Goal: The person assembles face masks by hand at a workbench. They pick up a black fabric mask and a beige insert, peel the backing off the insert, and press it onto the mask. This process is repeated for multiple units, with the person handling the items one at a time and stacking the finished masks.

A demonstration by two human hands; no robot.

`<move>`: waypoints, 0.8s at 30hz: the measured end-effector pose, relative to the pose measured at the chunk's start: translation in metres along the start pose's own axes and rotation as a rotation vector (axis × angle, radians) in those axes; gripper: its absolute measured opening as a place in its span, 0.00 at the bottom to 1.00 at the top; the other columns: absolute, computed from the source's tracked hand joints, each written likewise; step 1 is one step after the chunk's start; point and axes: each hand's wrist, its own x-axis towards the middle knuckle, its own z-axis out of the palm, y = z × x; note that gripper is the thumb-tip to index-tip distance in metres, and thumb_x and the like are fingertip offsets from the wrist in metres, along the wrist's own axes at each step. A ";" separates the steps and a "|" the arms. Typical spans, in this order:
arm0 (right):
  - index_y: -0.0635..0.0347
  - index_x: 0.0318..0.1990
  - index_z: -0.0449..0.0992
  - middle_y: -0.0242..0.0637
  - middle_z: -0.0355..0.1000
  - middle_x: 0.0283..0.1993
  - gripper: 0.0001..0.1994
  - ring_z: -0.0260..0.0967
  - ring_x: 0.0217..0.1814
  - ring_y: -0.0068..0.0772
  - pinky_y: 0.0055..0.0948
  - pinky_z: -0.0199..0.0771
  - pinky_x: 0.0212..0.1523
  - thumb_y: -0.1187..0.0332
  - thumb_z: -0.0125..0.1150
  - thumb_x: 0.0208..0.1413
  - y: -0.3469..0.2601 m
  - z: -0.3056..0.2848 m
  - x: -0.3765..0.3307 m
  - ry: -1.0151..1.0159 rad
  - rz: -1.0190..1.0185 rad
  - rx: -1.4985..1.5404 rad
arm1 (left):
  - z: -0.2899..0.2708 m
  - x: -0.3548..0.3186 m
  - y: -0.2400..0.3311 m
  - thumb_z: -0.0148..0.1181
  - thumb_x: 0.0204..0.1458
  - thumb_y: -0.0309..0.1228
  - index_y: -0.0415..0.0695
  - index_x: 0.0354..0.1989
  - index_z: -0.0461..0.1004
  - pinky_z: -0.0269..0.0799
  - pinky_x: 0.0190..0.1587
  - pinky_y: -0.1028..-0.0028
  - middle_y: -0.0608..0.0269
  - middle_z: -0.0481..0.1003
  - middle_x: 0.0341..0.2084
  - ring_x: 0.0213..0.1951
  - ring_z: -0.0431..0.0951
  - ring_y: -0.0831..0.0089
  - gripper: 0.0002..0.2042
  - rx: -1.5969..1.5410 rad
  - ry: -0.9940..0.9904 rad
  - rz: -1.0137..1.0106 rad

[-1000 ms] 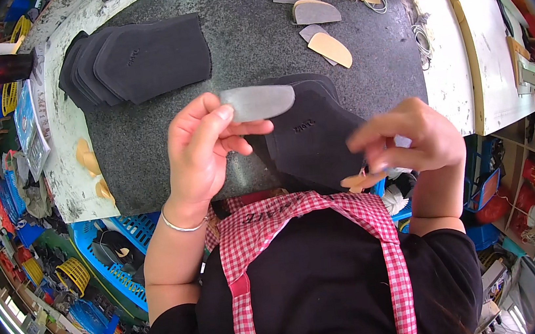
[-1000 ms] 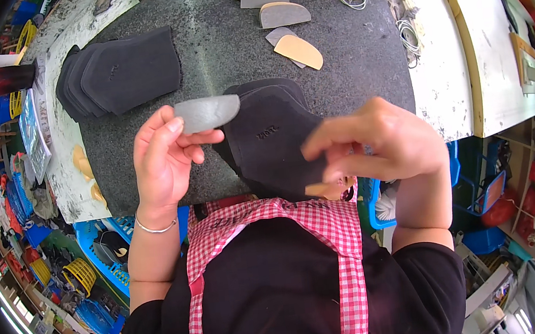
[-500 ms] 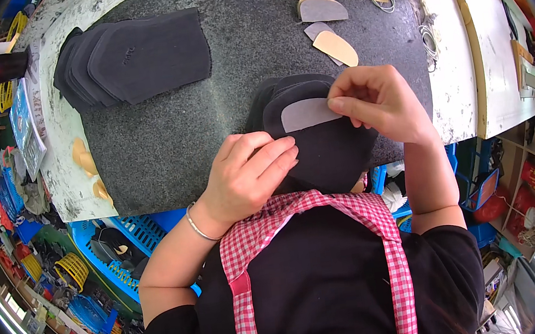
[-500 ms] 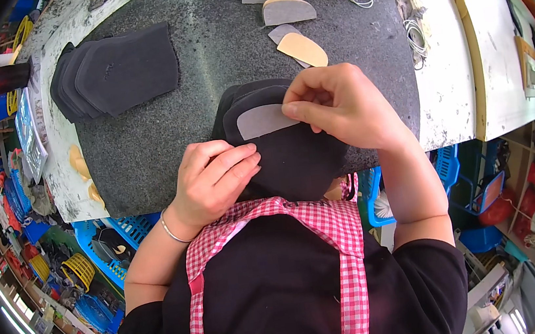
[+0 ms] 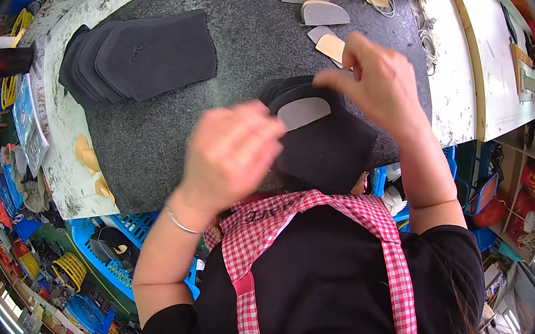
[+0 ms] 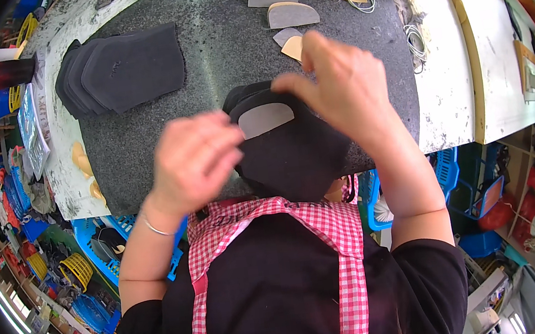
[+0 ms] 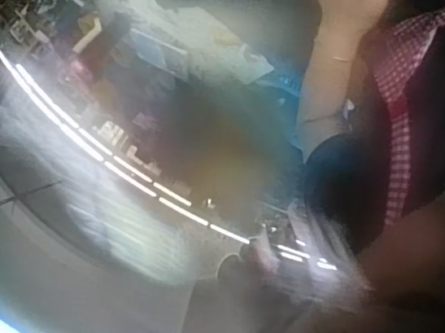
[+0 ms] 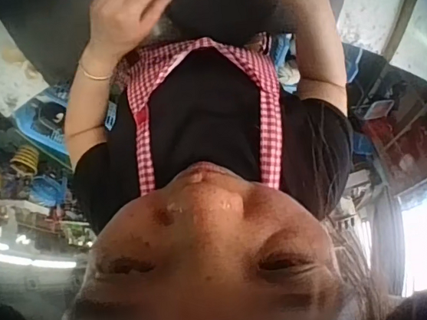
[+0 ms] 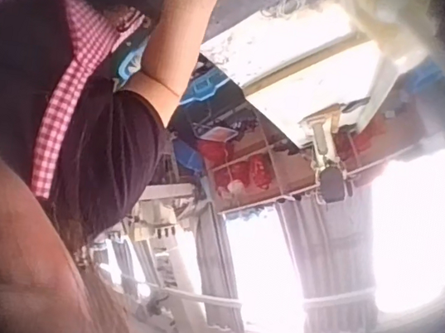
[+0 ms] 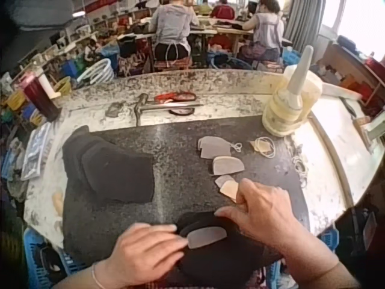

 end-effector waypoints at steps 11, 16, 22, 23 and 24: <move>0.64 0.39 0.83 0.42 0.82 0.35 0.10 0.80 0.37 0.37 0.36 0.78 0.42 0.65 0.71 0.58 0.062 0.013 0.029 -0.066 0.141 0.320 | -0.080 0.002 -0.073 0.59 0.60 0.20 0.46 0.66 0.77 0.65 0.74 0.58 0.52 0.75 0.66 0.70 0.73 0.54 0.24 0.213 -0.172 -0.339; 0.63 0.45 0.82 0.36 0.81 0.34 0.09 0.75 0.35 0.26 0.30 0.75 0.41 0.67 0.67 0.64 0.079 0.007 0.018 -0.012 0.130 0.458 | -0.052 0.032 -0.006 0.55 0.57 0.20 0.42 0.65 0.78 0.66 0.74 0.52 0.51 0.79 0.62 0.68 0.75 0.54 0.25 0.258 0.096 0.042; 0.61 0.47 0.79 0.27 0.76 0.36 0.04 0.72 0.39 0.17 0.24 0.75 0.43 0.75 0.63 0.67 0.038 -0.015 0.003 0.043 0.063 0.769 | 0.025 0.006 0.044 0.63 0.58 0.30 0.45 0.58 0.81 0.73 0.69 0.57 0.59 0.82 0.58 0.63 0.80 0.59 0.19 -0.112 -0.299 0.327; 0.61 0.46 0.79 0.27 0.75 0.36 0.04 0.72 0.39 0.17 0.24 0.75 0.43 0.76 0.64 0.66 0.026 -0.017 -0.003 0.063 0.042 0.808 | 0.028 0.006 0.039 0.65 0.58 0.30 0.43 0.58 0.81 0.73 0.68 0.57 0.59 0.82 0.57 0.62 0.81 0.58 0.19 -0.151 -0.366 0.329; 0.62 0.45 0.77 0.31 0.77 0.37 0.06 0.76 0.39 0.21 0.25 0.77 0.44 0.80 0.64 0.63 0.020 -0.017 -0.009 0.049 -0.026 0.804 | 0.025 0.007 0.035 0.66 0.58 0.30 0.42 0.59 0.80 0.75 0.66 0.58 0.58 0.83 0.56 0.60 0.82 0.59 0.19 -0.316 -0.331 0.234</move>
